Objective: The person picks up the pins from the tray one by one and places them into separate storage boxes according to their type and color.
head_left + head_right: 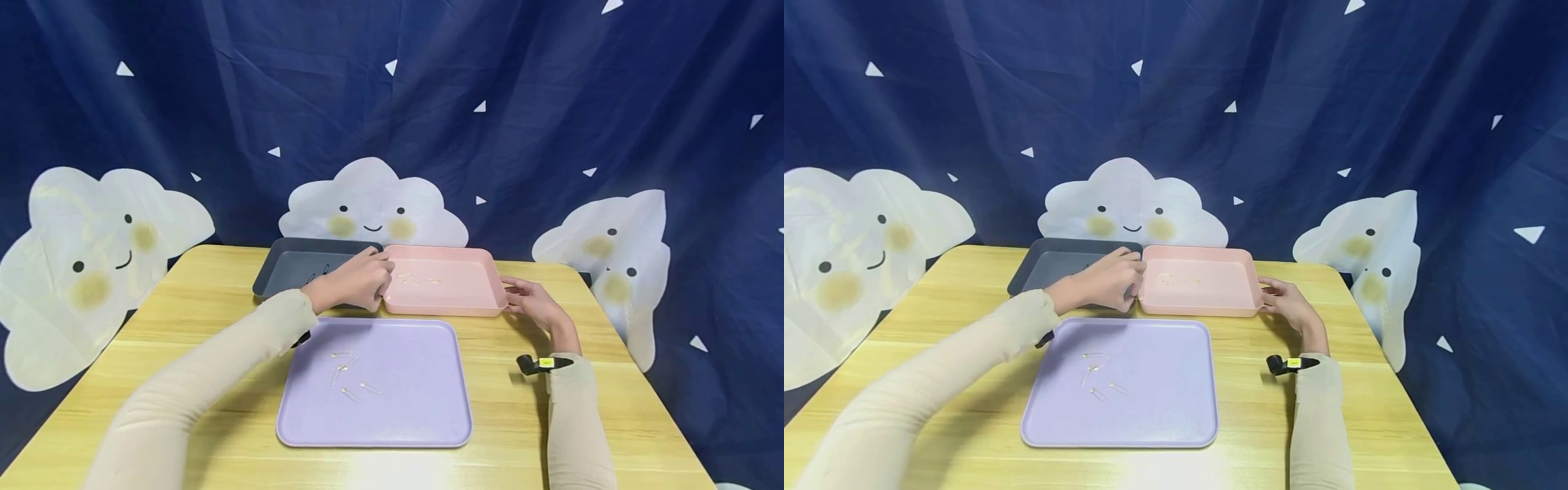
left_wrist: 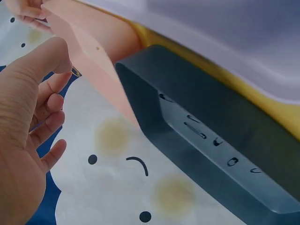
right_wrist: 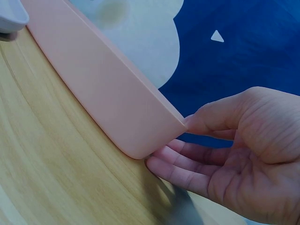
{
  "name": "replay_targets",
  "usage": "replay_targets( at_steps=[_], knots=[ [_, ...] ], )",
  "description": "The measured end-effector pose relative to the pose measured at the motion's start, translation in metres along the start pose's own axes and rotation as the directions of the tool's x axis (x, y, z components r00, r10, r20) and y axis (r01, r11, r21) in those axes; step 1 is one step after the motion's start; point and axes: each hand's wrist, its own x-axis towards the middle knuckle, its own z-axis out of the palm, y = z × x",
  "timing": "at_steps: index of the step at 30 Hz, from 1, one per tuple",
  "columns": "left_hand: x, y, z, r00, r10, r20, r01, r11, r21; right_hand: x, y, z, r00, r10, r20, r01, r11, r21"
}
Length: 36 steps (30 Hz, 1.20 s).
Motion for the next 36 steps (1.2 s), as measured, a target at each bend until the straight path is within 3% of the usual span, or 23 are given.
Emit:
replay_targets(
  at_steps=[18,36],
  knots=[
    [0.041,-0.008,-0.007,0.989,-0.131,0.071,0.133,0.991,-0.013,0.001,0.001,-0.001,1.000,-0.006,-0.006,0.006,1.000,-0.017],
    [0.082,-0.011,0.004,0.987,-0.148,0.061,0.148,0.989,0.006,-0.001,-0.001,0.000,1.000,-0.001,0.000,0.001,1.000,0.004]
  ],
)
